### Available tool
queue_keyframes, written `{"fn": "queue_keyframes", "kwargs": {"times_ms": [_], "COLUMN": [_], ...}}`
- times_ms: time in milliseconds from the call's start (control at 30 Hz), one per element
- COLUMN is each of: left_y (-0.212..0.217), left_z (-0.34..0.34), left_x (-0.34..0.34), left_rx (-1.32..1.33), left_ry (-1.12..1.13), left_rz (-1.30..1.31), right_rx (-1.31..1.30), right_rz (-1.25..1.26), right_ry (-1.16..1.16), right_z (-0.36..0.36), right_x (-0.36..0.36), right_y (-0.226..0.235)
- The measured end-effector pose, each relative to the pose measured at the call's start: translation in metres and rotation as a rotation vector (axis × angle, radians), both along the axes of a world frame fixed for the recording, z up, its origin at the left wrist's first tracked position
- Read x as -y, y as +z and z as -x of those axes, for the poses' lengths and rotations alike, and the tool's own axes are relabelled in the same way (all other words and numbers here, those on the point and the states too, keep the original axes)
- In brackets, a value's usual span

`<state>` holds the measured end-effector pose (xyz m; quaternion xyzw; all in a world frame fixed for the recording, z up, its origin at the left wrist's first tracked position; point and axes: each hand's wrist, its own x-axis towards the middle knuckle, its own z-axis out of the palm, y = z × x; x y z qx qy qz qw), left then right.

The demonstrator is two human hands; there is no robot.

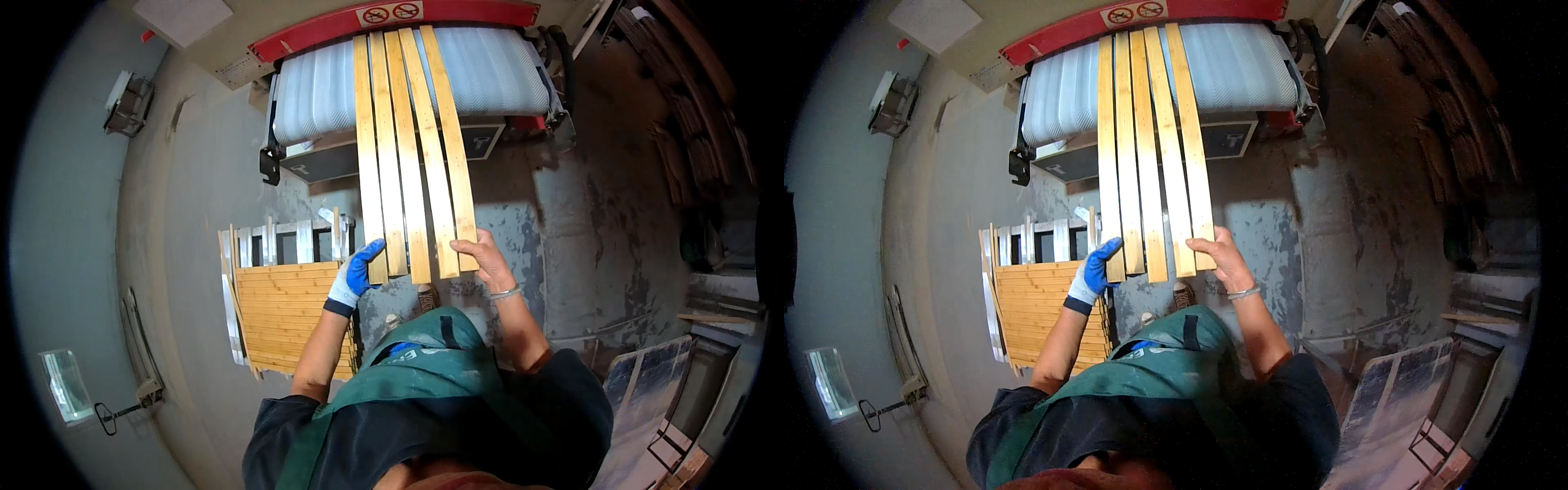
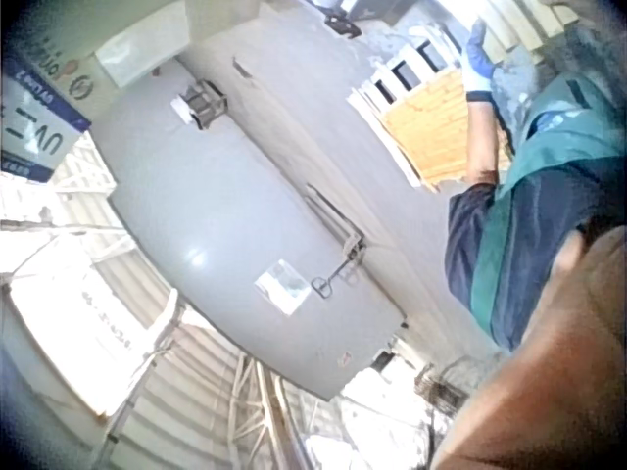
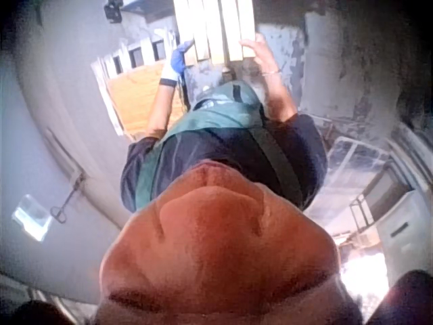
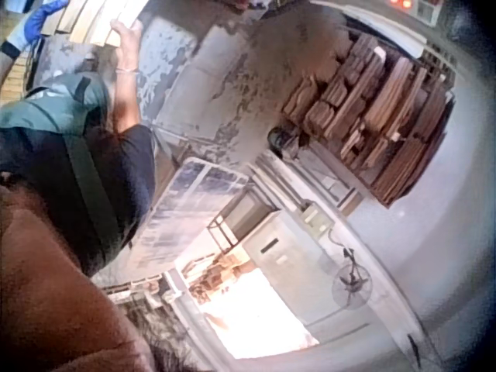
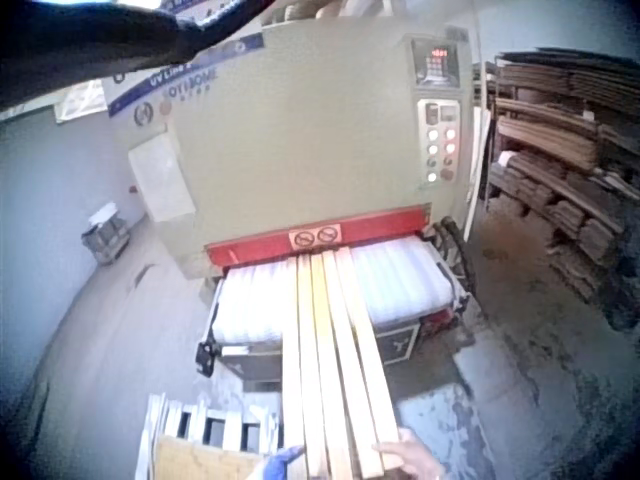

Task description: The person repeatedly picks up three wooden planks from a stack and feeds them into a conveyor belt machine. The person wears blue gloves and a green apron while performing this repetitive task in a workshop environment.

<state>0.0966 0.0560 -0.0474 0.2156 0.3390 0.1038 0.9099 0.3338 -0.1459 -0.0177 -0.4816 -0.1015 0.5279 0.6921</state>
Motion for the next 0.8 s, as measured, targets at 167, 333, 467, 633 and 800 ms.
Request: {"fn": "queue_keyframes", "kwargs": {"times_ms": [167,333,467,633,800], "left_y": [-0.005,-0.009,-0.002,0.011,0.019], "left_z": [-0.015,-0.031,-0.044,-0.059,-0.064], "left_x": [-0.02,-0.031,-0.047,-0.059,-0.058], "left_rx": [0.062,0.125,0.212,0.243,0.025], "left_ry": [-0.006,-0.015,-0.095,-0.105,-0.082], "left_rz": [0.081,0.089,0.027,-0.242,-0.32], "right_rx": [0.012,0.016,0.019,-0.042,-0.234], "right_rz": [0.032,0.025,0.025,-0.048,-0.14], "right_ry": [-0.004,-0.068,-0.039,-0.005,-0.08], "right_z": [-0.016,-0.013,-0.036,-0.063,-0.071], "right_x": [-0.008,-0.025,-0.049,-0.055,-0.054], "right_y": [-0.007,-0.008,-0.012,-0.03,-0.042]}}
